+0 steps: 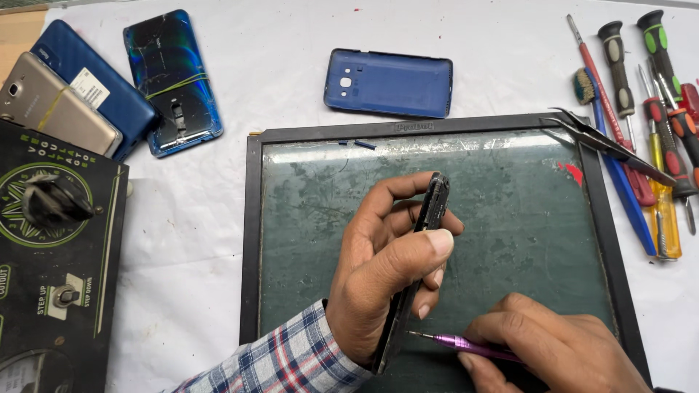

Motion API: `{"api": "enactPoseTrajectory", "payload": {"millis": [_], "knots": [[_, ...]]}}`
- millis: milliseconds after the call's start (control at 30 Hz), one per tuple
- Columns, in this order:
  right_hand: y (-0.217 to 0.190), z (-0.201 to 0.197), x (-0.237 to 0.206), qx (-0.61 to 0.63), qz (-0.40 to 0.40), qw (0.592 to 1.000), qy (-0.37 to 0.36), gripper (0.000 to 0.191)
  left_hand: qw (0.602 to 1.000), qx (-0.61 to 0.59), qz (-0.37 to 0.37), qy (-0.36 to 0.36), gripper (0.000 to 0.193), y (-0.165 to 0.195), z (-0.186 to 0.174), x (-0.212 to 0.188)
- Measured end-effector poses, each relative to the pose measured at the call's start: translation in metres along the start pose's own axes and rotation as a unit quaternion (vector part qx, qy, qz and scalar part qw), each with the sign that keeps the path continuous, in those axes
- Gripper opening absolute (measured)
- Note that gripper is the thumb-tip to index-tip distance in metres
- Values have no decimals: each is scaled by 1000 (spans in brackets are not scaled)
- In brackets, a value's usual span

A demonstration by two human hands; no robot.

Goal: The person uses a small screwdriver to unscrew the back of a smartphone, then removes the back cover and lifts out the internal frame. They work on the exposed circuit board, using tweezers to handle a small flex cable and small components, and hold the frame while continuing to work on it.

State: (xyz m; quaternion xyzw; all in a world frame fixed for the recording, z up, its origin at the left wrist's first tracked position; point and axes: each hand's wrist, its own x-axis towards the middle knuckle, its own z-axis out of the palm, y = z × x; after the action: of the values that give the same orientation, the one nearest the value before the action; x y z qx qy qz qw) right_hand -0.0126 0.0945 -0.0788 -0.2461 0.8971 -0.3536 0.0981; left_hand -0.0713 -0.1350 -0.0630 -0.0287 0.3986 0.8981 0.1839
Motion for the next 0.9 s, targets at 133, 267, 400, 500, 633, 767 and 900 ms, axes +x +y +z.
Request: {"api": "enactPoseTrajectory", "payload": {"millis": [133,267,400,500,633,767,900], "knots": [[0,3,-4,-59,3,998,-8,15,1000,-8,9,-6,73,1,1,-4],[4,5,-6,-33,22,998,-45,16,1000,11,4,-6,74,3,1,-7],[3,5,-4,-17,2,999,-35,17,1000,14,2,-4,75,2,-1,-8],[0,5,0,-10,-37,999,-18,16,1000,5,1,3,75,0,-4,-8],[-5,4,6,-16,-55,998,-4,18,1000,-1,5,5,75,-2,-6,-7],[-9,4,12,-14,-85,996,7,19,1000,-25,11,6,74,-3,-8,-6],[-10,5,13,-6,-97,995,18,18,999,-35,19,8,71,-4,-10,-6]]}}
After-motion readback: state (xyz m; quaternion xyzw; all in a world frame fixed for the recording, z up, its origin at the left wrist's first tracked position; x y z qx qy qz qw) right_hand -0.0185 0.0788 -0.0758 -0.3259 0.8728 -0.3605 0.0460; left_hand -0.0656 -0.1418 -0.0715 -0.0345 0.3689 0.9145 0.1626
